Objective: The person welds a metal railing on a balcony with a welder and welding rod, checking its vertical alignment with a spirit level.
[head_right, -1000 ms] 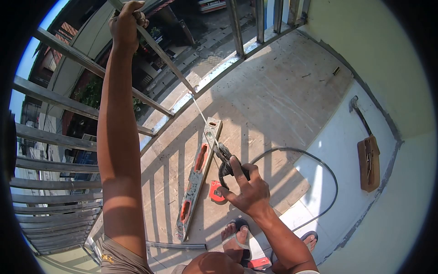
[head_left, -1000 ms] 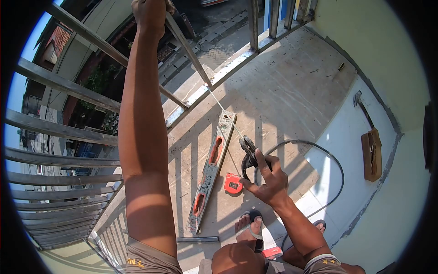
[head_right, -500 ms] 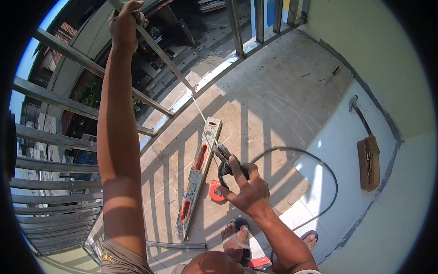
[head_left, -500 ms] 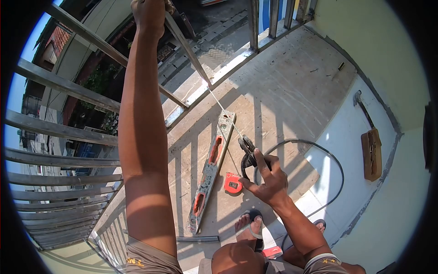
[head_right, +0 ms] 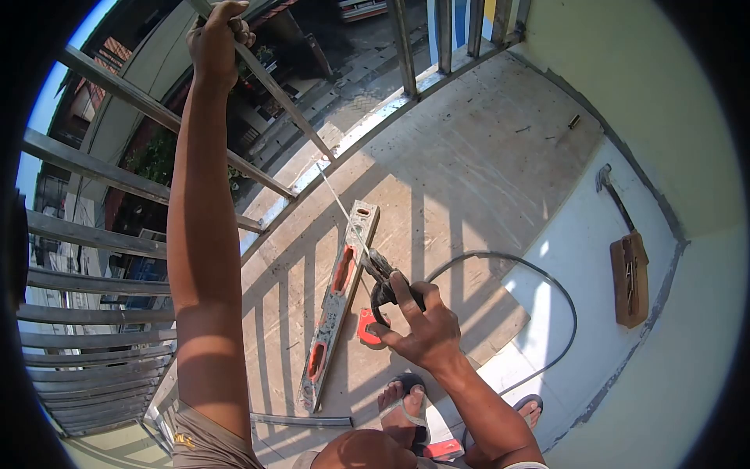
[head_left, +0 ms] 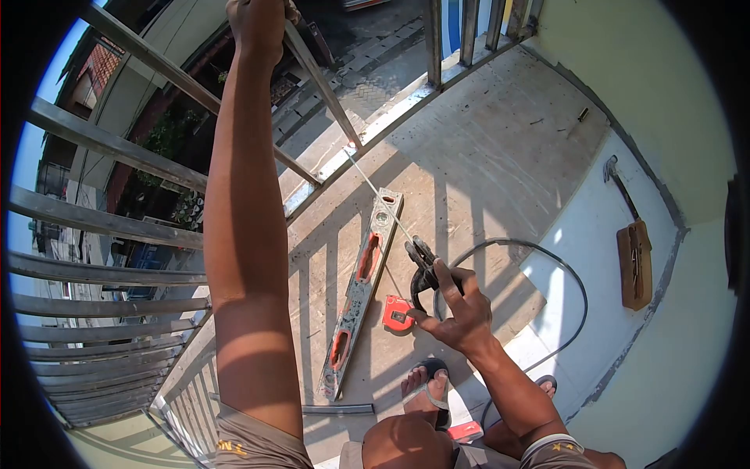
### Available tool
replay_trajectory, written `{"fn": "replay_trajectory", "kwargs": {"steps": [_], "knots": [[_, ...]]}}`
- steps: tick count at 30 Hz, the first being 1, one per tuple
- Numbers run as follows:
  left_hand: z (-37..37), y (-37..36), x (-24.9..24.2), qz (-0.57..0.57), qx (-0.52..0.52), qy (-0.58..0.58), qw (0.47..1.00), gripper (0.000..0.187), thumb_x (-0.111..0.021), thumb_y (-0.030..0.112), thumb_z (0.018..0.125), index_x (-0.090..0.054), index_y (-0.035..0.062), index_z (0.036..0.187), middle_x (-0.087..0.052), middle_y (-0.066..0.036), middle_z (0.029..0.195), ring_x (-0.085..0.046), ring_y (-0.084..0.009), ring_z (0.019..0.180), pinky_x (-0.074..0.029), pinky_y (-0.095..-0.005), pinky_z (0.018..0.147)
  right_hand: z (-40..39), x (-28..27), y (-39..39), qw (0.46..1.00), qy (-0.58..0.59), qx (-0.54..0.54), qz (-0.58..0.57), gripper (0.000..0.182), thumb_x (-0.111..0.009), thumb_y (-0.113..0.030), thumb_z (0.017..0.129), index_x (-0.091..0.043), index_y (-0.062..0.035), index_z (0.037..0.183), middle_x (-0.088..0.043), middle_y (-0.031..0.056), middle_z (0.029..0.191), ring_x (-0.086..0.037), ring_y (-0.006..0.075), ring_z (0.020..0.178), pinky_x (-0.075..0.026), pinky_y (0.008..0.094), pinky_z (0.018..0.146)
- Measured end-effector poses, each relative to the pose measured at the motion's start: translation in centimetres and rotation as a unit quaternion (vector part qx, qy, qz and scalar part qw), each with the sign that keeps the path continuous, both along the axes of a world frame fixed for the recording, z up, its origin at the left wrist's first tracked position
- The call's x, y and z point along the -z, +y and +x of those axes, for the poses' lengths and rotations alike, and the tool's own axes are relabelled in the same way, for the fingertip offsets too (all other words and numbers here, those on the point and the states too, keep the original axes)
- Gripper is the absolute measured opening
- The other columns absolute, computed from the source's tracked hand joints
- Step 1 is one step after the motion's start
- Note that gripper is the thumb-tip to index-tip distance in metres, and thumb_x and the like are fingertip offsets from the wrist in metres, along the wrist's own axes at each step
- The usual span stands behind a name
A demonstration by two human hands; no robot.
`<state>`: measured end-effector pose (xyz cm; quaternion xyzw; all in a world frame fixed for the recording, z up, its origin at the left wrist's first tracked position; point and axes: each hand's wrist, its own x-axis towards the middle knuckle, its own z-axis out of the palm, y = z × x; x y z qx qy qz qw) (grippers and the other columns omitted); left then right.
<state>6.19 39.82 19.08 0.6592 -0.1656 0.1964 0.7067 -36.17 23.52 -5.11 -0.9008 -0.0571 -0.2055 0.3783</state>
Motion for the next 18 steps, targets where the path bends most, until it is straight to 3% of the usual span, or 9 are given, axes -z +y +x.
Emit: {"fn": "replay_trajectory", "kwargs": {"steps": [18], "knots": [[-0.32,0.09,-0.17,0.001,0.008,0.018,1.000,0.016,-0.067,0.021,0.095,-0.064,0.0087,0.085,-0.049,-0.001,0.058,-0.045,-0.0142,0.044,-0.040,-0.0322,0.043,0.34,0.17,-0.05,0.999,0.050,0.022,0.000,0.111,-0.099,-0.043,0.068,-0.049,-0.0174,0.163,-0.063,0.0168,0.117,-0.073,0.0311,0.091,-0.063,0.0431,0.071]]}}
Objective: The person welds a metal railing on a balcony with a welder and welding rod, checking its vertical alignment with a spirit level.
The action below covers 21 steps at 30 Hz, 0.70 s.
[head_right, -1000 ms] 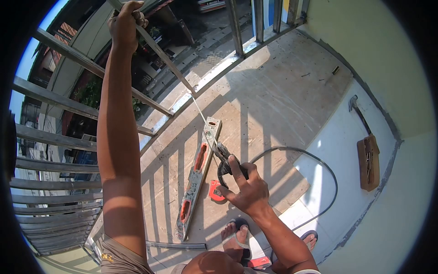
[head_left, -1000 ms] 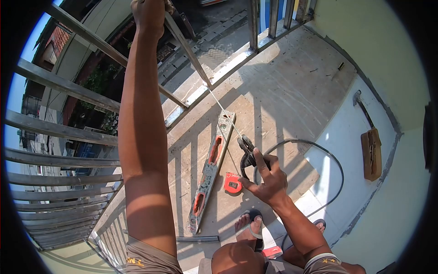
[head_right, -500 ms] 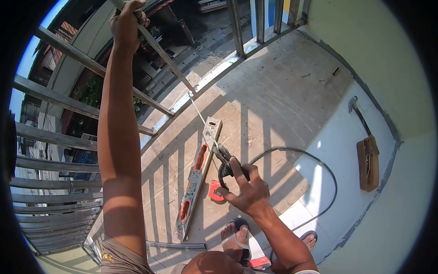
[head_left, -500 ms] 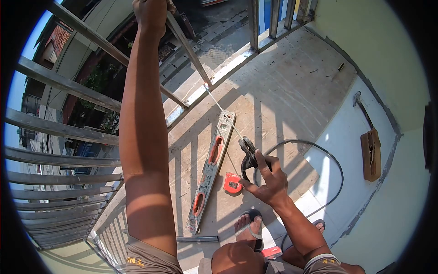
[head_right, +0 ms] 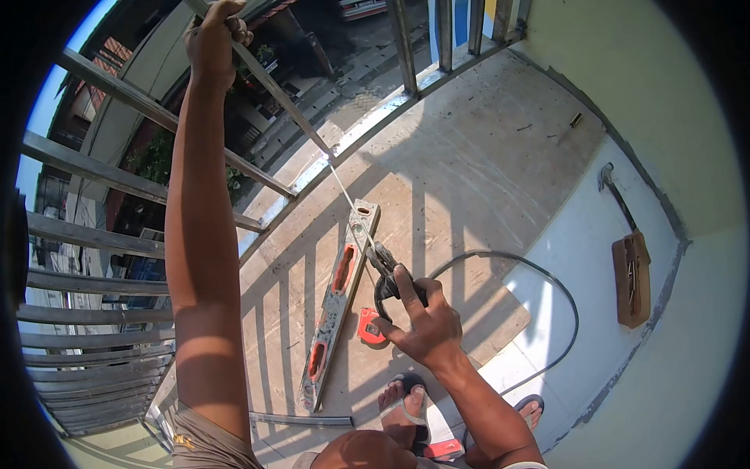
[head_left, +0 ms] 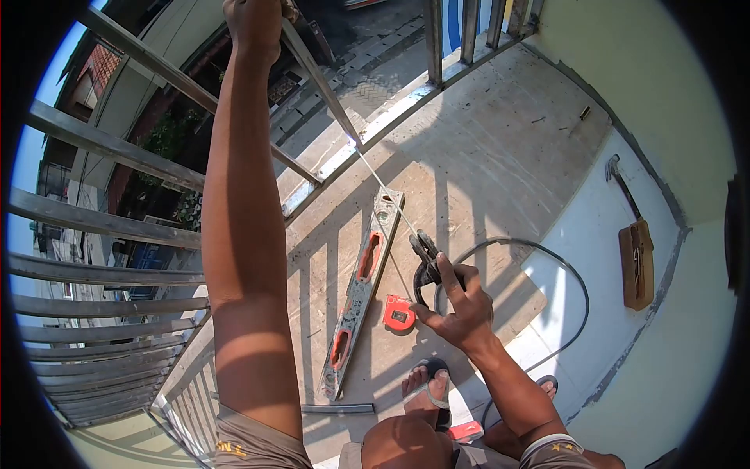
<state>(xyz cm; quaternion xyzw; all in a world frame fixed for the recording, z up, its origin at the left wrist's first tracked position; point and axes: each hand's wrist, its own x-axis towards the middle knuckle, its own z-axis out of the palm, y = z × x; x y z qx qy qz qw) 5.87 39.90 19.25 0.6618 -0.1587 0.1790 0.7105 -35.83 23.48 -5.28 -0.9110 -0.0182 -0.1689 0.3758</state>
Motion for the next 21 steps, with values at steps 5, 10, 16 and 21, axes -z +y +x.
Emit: {"fn": "replay_trajectory", "kwargs": {"steps": [5,10,16,21], "knots": [[-0.10,0.04,-0.03,-0.001,0.002,0.004,1.000,0.015,-0.067,0.021,0.095,-0.064,0.0092,0.086,-0.049,0.000,0.058,-0.046,-0.0148,0.045,-0.041,-0.0326,0.045,0.03,-0.04,0.06,1.000,0.020,0.003,0.002,0.106,-0.097,-0.048,0.071,-0.050,-0.0201,0.162,-0.063,0.0178,0.117,-0.073,0.0329,0.090,-0.064,0.0449,0.071],[-0.07,0.08,-0.05,0.017,-0.007,-0.014,1.000,0.014,-0.066,0.020,0.096,-0.065,0.0100,0.086,-0.049,0.000,0.058,-0.047,-0.0147,0.046,-0.041,-0.0326,0.046,0.07,-0.05,-0.05,1.000,0.022,0.001,-0.001,0.107,-0.097,-0.049,0.071,-0.050,-0.0200,0.162,-0.063,0.0186,0.117,-0.073,0.0338,0.090,-0.064,0.0452,0.071],[0.04,0.12,-0.05,0.024,-0.008,-0.010,1.000,0.015,-0.067,0.020,0.096,-0.064,0.0111,0.084,-0.049,0.000,0.058,-0.047,-0.0150,0.047,-0.042,-0.0341,0.047,-0.09,0.43,-0.04,0.998,-0.063,-0.019,0.020,0.115,-0.102,-0.038,0.064,-0.048,-0.0115,0.163,-0.063,0.0167,0.117,-0.073,0.0303,0.092,-0.063,0.0404,0.071],[0.30,0.15,0.11,0.014,0.008,-0.011,1.000,0.016,-0.066,0.020,0.095,-0.063,0.0120,0.082,-0.049,-0.001,0.058,-0.047,-0.0155,0.048,-0.041,-0.0351,0.048,-0.33,0.42,-0.02,0.999,-0.037,-0.014,0.003,0.115,-0.102,-0.036,0.063,-0.049,-0.0098,0.162,-0.064,0.0157,0.117,-0.073,0.0290,0.093,-0.063,0.0394,0.071]]}}
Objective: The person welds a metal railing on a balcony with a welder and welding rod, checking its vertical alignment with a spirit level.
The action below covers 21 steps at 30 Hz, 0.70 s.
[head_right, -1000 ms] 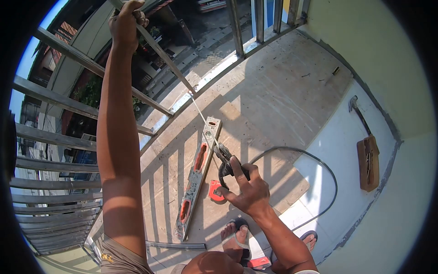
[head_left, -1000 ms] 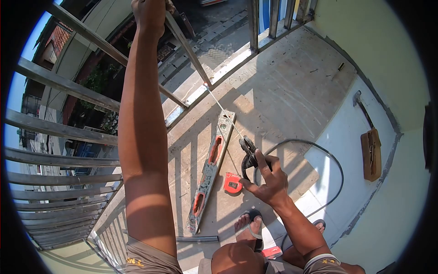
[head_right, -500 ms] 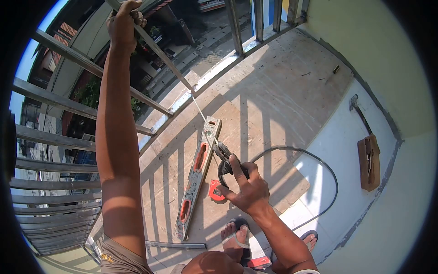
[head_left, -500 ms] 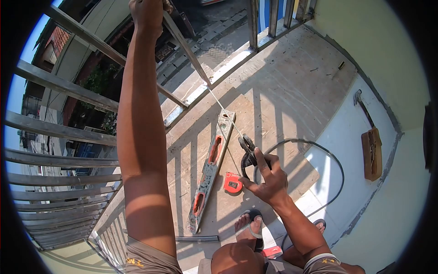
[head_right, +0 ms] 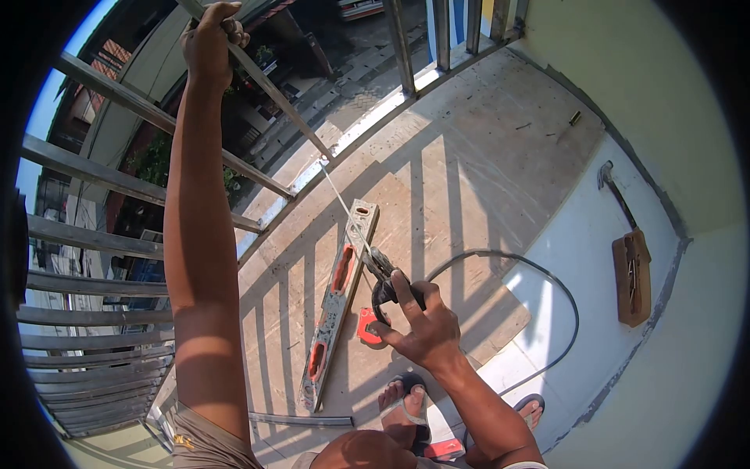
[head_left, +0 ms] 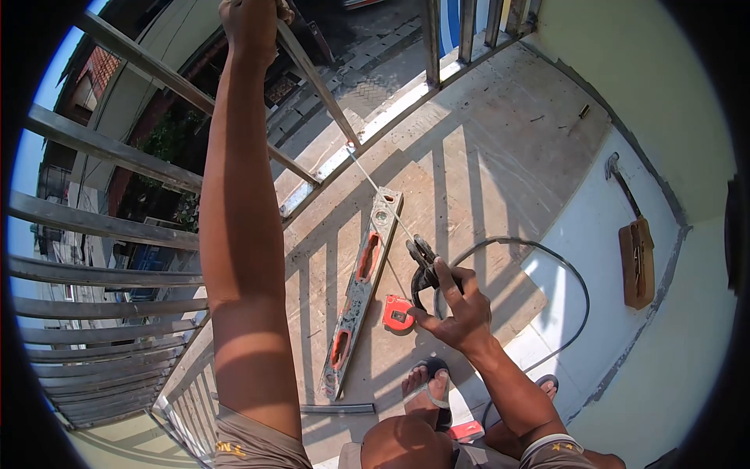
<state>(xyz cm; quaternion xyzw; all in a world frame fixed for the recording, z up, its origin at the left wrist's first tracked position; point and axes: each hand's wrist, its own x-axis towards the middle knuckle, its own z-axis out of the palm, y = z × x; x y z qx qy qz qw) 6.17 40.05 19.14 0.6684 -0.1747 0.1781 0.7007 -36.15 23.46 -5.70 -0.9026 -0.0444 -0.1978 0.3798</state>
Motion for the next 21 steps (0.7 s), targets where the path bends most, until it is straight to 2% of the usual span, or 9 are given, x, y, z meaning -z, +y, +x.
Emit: {"fn": "replay_trajectory", "kwargs": {"steps": [14,16,20,21], "knots": [[-1.3,-0.2,-0.3,0.009,-0.007,0.016,1.000,0.016,-0.066,0.020,0.095,-0.063,0.0103,0.083,-0.049,0.000,0.059,-0.047,-0.0147,0.047,-0.042,-0.0329,0.047,0.2,0.0,0.1,0.999,0.045,0.013,-0.008,0.114,-0.099,-0.046,0.068,-0.047,-0.0149,0.164,-0.063,0.0154,0.117,-0.072,0.0298,0.093,-0.063,0.0422,0.073],[-0.5,0.1,-0.1,0.006,0.001,0.005,1.000,0.016,-0.066,0.020,0.095,-0.063,0.0101,0.084,-0.050,0.000,0.059,-0.047,-0.0147,0.047,-0.042,-0.0327,0.047,0.2,-0.2,0.1,0.998,0.055,0.017,0.002,0.107,-0.097,-0.047,0.071,-0.049,-0.0203,0.163,-0.063,0.0181,0.118,-0.073,0.0327,0.090,-0.063,0.0447,0.070],[-0.2,0.0,0.0,0.006,-0.019,-0.019,1.000,0.014,-0.066,0.020,0.095,-0.063,0.0097,0.085,-0.050,0.000,0.060,-0.048,-0.0145,0.048,-0.043,-0.0320,0.048,0.3,-0.2,0.1,0.998,0.055,0.018,0.000,0.107,-0.097,-0.046,0.071,-0.049,-0.0205,0.163,-0.063,0.0176,0.117,-0.072,0.0327,0.089,-0.063,0.0450,0.070],[-0.5,-0.3,-0.1,0.006,-0.019,-0.019,1.000,0.014,-0.066,0.020,0.095,-0.063,0.0097,0.085,-0.050,0.000,0.060,-0.048,-0.0145,0.048,-0.043,-0.0320,0.048,0.3,-0.3,0.1,0.998,0.056,0.015,-0.008,0.111,-0.099,-0.045,0.069,-0.048,-0.0173,0.163,-0.063,0.0169,0.117,-0.073,0.0314,0.091,-0.063,0.0434,0.071]]}}
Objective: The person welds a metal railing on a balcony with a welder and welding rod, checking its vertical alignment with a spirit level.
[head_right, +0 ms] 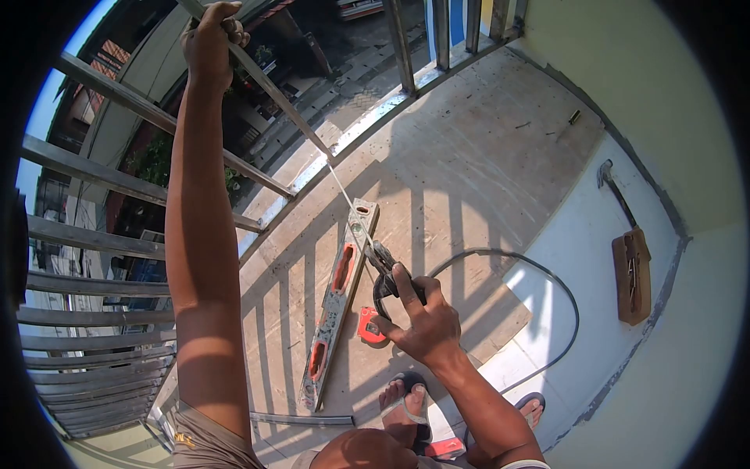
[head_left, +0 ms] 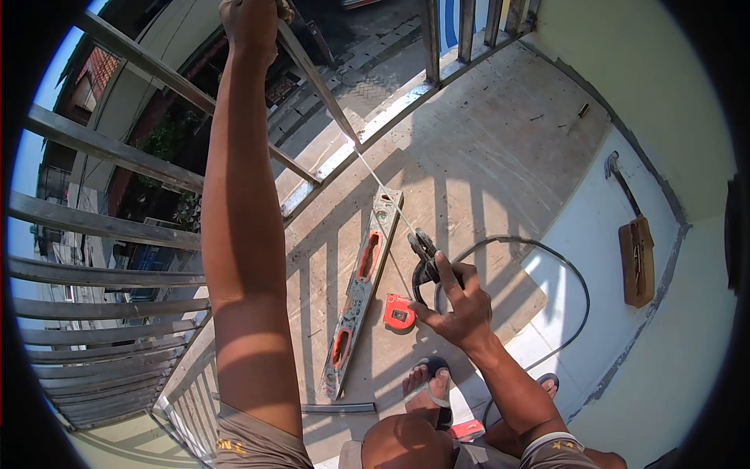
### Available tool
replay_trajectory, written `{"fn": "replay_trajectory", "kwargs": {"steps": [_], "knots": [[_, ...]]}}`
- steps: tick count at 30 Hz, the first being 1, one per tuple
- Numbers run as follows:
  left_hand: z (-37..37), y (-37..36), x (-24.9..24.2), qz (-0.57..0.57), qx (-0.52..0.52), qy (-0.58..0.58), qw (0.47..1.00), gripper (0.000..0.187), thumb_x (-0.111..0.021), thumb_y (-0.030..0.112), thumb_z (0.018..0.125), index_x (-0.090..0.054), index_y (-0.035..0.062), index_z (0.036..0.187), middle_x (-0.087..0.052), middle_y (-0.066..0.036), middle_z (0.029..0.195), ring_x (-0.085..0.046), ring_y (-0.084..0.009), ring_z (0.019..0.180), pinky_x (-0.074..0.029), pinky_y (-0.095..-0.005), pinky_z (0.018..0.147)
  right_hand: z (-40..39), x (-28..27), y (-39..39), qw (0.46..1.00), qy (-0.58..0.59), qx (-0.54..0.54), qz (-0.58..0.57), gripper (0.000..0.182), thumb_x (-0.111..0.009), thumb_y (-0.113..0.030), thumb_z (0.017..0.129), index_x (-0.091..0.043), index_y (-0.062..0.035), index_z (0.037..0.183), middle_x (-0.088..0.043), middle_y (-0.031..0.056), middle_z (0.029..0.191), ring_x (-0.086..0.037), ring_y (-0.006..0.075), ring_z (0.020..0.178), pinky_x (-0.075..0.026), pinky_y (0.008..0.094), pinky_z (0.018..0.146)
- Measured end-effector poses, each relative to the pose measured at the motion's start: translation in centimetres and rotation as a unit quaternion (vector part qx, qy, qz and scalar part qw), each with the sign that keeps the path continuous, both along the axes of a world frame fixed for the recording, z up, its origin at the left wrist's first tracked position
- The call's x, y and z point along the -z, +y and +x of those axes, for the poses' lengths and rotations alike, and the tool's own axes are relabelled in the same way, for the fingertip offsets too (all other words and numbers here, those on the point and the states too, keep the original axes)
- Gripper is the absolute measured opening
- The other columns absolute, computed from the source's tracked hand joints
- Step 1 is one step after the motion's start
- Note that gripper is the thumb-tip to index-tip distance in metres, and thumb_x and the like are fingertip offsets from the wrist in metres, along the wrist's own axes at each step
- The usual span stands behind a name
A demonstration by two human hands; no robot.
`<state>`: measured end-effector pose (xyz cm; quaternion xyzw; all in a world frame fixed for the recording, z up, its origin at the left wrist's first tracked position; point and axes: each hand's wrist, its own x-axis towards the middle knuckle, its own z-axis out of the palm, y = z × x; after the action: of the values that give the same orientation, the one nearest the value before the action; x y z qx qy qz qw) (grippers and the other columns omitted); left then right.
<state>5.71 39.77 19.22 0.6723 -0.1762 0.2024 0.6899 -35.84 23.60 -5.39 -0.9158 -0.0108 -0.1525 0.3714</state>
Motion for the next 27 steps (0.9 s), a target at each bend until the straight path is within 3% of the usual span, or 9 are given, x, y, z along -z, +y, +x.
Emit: {"fn": "replay_trajectory", "kwargs": {"steps": [4,14,16,27], "knots": [[-0.2,-0.1,-0.1,-0.022,-0.015,0.011,1.000,0.013,-0.067,0.019,0.094,-0.064,0.0092,0.086,-0.050,-0.001,0.061,-0.048,-0.0144,0.049,-0.043,-0.0322,0.049,-0.3,0.6,0.0,0.998,-0.064,-0.010,0.016,0.116,-0.102,-0.039,0.064,-0.048,-0.0128,0.163,-0.064,0.0160,0.117,-0.073,0.0294,0.093,-0.063,0.0403,0.073],[-0.1,0.2,-0.1,0.008,0.000,0.022,1.000,0.016,-0.066,0.019,0.095,-0.062,0.0106,0.082,-0.049,0.000,0.060,-0.046,-0.0147,0.047,-0.041,-0.0333,0.048,-0.2,0.7,-0.2,0.999,-0.041,-0.002,0.009,0.113,-0.102,-0.036,0.063,-0.050,-0.0114,0.161,-0.064,0.0147,0.118,-0.073,0.0276,0.093,-0.063,0.0395,0.073],[-0.1,0.2,-0.1,-0.001,0.001,0.026,1.000,0.016,-0.066,0.019,0.095,-0.062,0.0110,0.081,-0.049,0.000,0.059,-0.045,-0.0146,0.047,-0.041,-0.0334,0.048,-0.1,1.0,-0.1,0.999,-0.038,0.001,0.035,0.108,-0.098,-0.045,0.070,-0.050,-0.0207,0.163,-0.063,0.0191,0.119,-0.074,0.0339,0.090,-0.063,0.0447,0.070],[0.2,0.0,0.0,-0.011,0.021,0.010,1.000,0.017,-0.067,0.021,0.095,-0.062,0.0130,0.081,-0.048,0.000,0.058,-0.046,-0.0154,0.046,-0.042,-0.0338,0.048,-0.1,0.7,-0.1,1.000,-0.006,0.006,0.018,0.107,-0.098,-0.046,0.070,-0.050,-0.0193,0.162,-0.063,0.0191,0.119,-0.074,0.0338,0.091,-0.064,0.0442,0.070]]}}
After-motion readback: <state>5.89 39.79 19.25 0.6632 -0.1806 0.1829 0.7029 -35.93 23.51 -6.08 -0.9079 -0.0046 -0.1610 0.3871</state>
